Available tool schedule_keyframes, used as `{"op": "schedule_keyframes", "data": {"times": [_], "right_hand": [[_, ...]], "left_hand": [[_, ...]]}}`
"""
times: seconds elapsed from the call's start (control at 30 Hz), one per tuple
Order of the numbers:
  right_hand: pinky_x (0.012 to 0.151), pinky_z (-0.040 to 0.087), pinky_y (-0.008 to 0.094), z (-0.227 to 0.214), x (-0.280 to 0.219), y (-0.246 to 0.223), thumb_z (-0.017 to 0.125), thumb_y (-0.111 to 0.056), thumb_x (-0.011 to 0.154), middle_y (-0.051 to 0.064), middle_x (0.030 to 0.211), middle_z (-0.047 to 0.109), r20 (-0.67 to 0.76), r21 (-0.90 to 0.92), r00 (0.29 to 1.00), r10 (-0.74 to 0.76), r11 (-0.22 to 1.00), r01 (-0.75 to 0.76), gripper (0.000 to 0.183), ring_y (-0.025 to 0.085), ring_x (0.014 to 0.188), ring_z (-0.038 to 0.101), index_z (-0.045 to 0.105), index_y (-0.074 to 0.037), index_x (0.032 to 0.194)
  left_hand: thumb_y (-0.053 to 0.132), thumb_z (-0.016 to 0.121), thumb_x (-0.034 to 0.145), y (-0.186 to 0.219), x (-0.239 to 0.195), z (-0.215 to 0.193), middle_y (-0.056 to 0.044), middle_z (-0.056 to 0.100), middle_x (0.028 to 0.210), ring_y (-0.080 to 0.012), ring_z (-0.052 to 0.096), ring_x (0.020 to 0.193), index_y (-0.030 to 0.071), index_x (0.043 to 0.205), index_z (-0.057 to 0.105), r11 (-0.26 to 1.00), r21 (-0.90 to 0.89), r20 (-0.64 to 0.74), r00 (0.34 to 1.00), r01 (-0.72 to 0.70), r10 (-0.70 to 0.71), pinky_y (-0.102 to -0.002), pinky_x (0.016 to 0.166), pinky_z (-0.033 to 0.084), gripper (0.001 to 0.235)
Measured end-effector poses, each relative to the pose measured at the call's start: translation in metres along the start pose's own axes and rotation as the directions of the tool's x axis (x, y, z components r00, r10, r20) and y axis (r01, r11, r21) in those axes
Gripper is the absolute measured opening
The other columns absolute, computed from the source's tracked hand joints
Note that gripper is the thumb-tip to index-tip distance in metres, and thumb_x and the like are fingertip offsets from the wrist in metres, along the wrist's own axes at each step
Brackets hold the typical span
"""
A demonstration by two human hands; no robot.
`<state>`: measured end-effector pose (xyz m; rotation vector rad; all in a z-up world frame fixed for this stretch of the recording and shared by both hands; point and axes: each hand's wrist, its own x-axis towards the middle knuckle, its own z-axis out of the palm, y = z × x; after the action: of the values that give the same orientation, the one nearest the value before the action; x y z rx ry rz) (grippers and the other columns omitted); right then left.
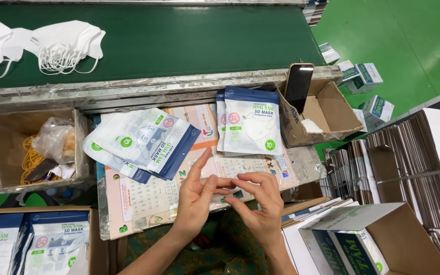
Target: Packing face masks into plastic bags and sealing them in a cardboard box.
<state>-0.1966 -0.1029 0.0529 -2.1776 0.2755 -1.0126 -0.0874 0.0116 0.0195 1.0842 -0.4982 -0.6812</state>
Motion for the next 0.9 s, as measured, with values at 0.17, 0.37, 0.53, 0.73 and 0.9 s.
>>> {"op": "schedule_keyframes", "data": {"times": [0.17,0.37,0.53,0.73,0.9], "right_hand": [[0.078,0.053,0.031,0.008,-0.009,0.023,0.088,-0.007,0.070,0.005,0.094,0.072,-0.011,-0.036,0.999,0.039,0.999,-0.039,0.026,0.020,0.092,0.066,0.079,-0.006,0.094],[0.075,0.054,0.029,0.011,-0.020,0.076,0.074,0.001,0.083,0.007,0.088,0.072,0.081,0.070,0.973,0.216,0.973,-0.222,0.007,0.019,0.082,0.069,0.073,0.000,0.090],[0.080,0.058,0.029,-0.010,-0.064,0.210,0.066,0.000,0.093,0.012,0.093,0.072,-0.122,0.106,0.914,0.387,0.921,-0.376,0.009,0.016,0.085,0.069,0.069,0.004,0.099],[0.068,0.059,0.039,-0.083,-0.184,0.542,0.068,-0.003,0.106,0.026,0.071,0.071,-0.285,-0.022,0.754,0.592,0.783,-0.622,0.015,0.030,0.066,0.071,0.072,0.010,0.100],[0.073,0.060,0.038,-0.078,-0.152,0.560,0.072,0.000,0.095,0.023,0.076,0.074,-0.220,-0.065,0.789,0.573,0.799,-0.598,0.010,0.028,0.072,0.074,0.074,0.008,0.100]], "left_hand": [[0.021,0.045,0.108,-0.012,-0.005,-0.001,-0.017,0.077,0.104,-0.0176,0.073,0.096,0.005,0.163,0.021,0.997,-0.073,0.057,0.998,0.003,0.002,-0.033,0.087,0.060,0.062],[0.022,0.059,0.099,0.022,0.032,-0.026,-0.013,0.079,0.090,-0.0139,0.070,0.076,0.012,0.150,0.050,0.891,0.451,0.125,0.992,-0.044,-0.014,-0.029,0.071,0.055,0.053],[0.011,0.068,0.086,0.021,0.162,-0.135,-0.014,0.076,0.091,-0.0318,0.071,0.084,0.015,0.120,0.076,0.211,0.933,0.218,0.923,-0.292,0.316,-0.043,0.076,0.056,0.036],[0.057,0.082,0.073,0.096,0.269,-0.265,-0.026,0.054,0.136,-0.0470,0.048,0.128,0.016,0.142,0.054,0.007,0.988,-0.131,0.829,0.152,0.544,-0.063,0.105,0.034,0.085],[0.074,0.077,0.068,0.110,0.285,-0.305,-0.034,0.008,0.163,-0.0608,0.007,0.145,0.025,0.159,0.023,-0.070,0.791,-0.575,0.778,0.607,0.252,-0.082,0.105,0.011,0.116]]}}
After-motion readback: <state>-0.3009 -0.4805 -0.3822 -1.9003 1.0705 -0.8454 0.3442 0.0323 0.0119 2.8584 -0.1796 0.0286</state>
